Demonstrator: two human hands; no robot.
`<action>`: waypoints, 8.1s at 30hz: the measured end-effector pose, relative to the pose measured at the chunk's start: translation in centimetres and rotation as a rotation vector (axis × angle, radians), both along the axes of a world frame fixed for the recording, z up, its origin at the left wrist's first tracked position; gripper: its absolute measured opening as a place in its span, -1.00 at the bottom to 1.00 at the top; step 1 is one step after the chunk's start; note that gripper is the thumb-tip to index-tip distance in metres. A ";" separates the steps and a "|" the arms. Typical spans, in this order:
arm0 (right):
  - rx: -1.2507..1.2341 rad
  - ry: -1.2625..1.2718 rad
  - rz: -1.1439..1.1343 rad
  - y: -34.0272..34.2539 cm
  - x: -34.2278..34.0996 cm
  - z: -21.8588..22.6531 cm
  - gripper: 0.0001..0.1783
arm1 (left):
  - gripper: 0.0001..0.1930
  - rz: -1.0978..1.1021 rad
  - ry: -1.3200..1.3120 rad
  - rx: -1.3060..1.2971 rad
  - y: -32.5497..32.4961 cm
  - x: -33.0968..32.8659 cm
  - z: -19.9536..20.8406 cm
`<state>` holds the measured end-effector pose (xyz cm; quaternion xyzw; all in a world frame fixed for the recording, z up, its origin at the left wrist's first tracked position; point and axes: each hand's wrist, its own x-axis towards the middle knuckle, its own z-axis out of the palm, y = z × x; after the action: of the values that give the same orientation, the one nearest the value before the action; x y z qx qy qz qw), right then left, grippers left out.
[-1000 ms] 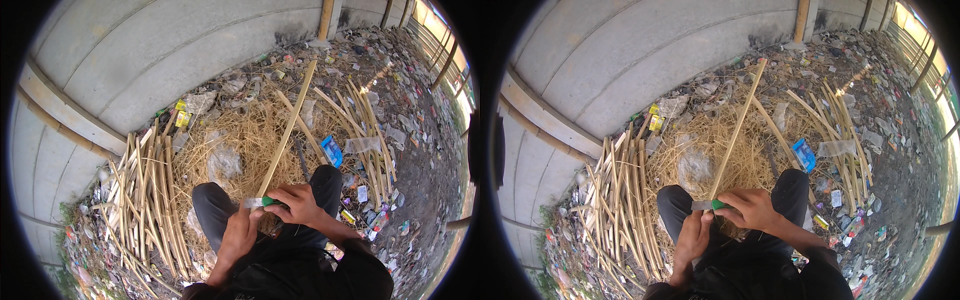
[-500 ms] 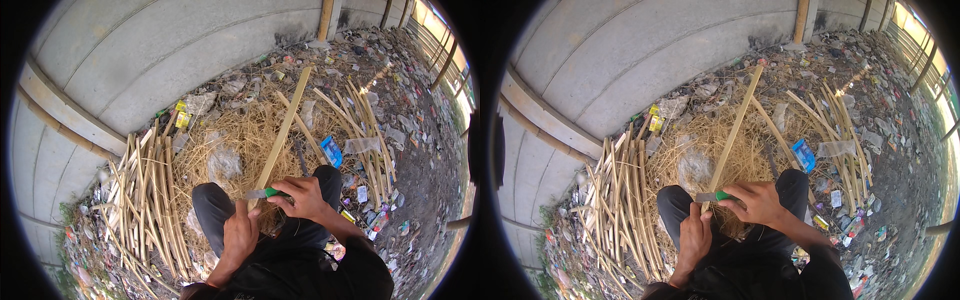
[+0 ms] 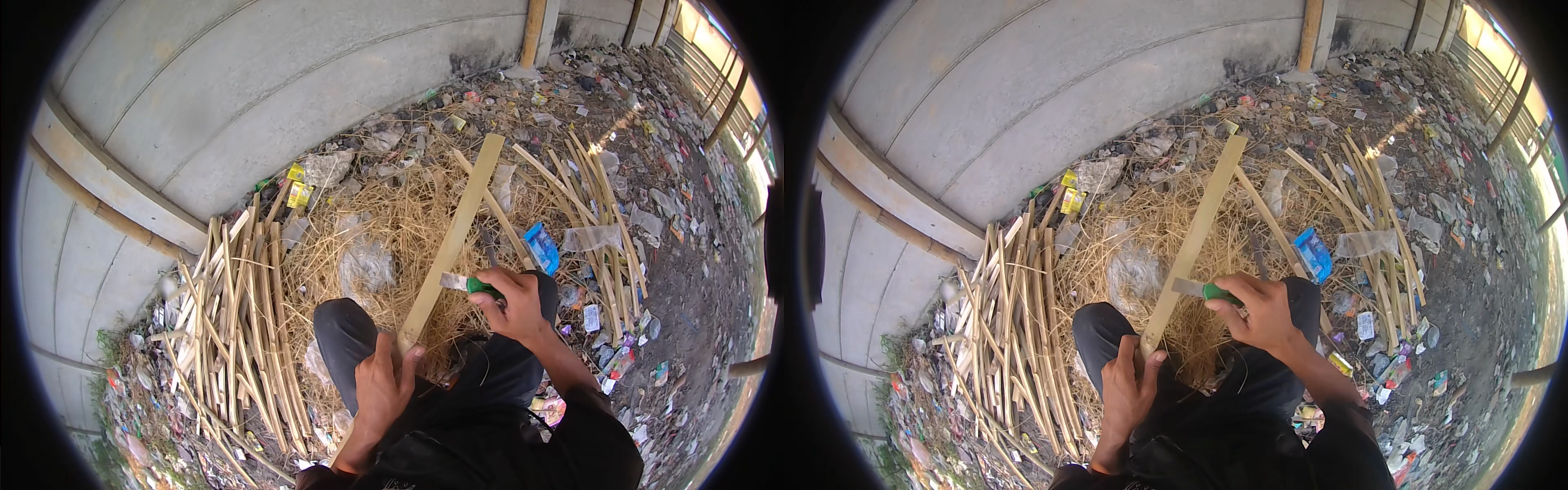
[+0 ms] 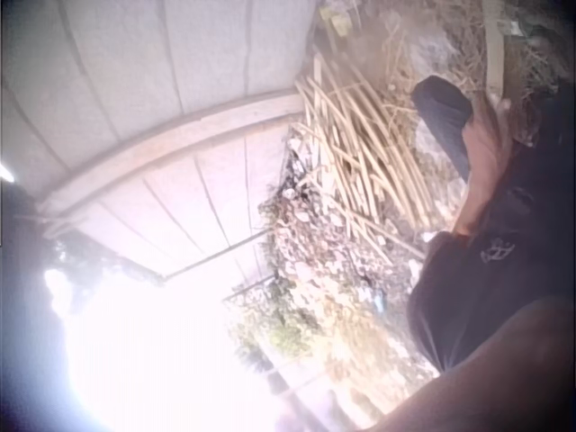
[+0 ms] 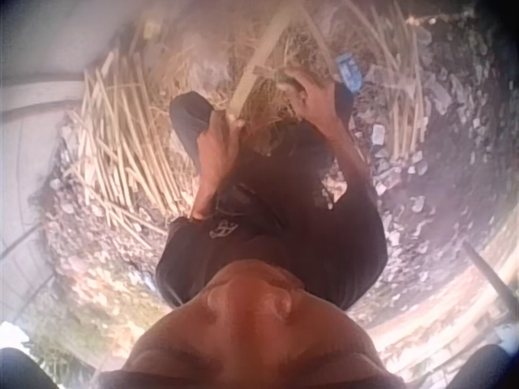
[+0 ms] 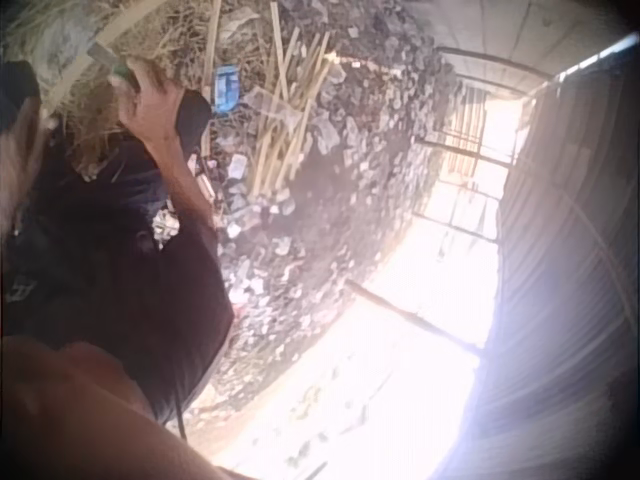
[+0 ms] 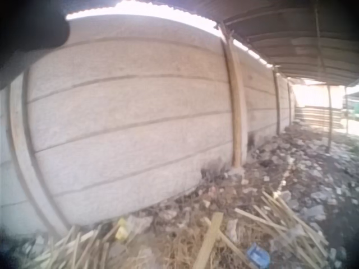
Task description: The person sits on the ground and uses a utility knife to shave a long, thin bamboo strip. They hold the strip with their left hand and scrape the surface with the knife in their right hand, creating thin shavings. The person repeatedly adjusts their grip and the angle of the knife to smooth the bamboo.
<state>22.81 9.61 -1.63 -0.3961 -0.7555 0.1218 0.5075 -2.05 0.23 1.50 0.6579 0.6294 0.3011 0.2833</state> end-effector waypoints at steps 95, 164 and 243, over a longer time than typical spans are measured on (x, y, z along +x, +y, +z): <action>-0.060 0.046 -0.264 2.2 3.3 2.0 -0.70 | -0.57 -0.204 -0.198 -0.318 -2.7 -1.9 -1.3; -0.830 -0.575 -0.055 20.5 9.4 -9.1 -0.44 | -0.50 -0.159 -0.725 -0.584 2.3 -5.5 -2.8; -0.069 0.047 -0.343 2.3 3.1 3.4 -0.68 | -0.63 -0.102 -0.225 -0.186 -0.3 -1.9 -0.3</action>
<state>25.89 11.90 1.77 -0.5334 -0.6600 0.0686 0.5246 -4.00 -0.05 1.18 0.6221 0.5847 0.2984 0.4267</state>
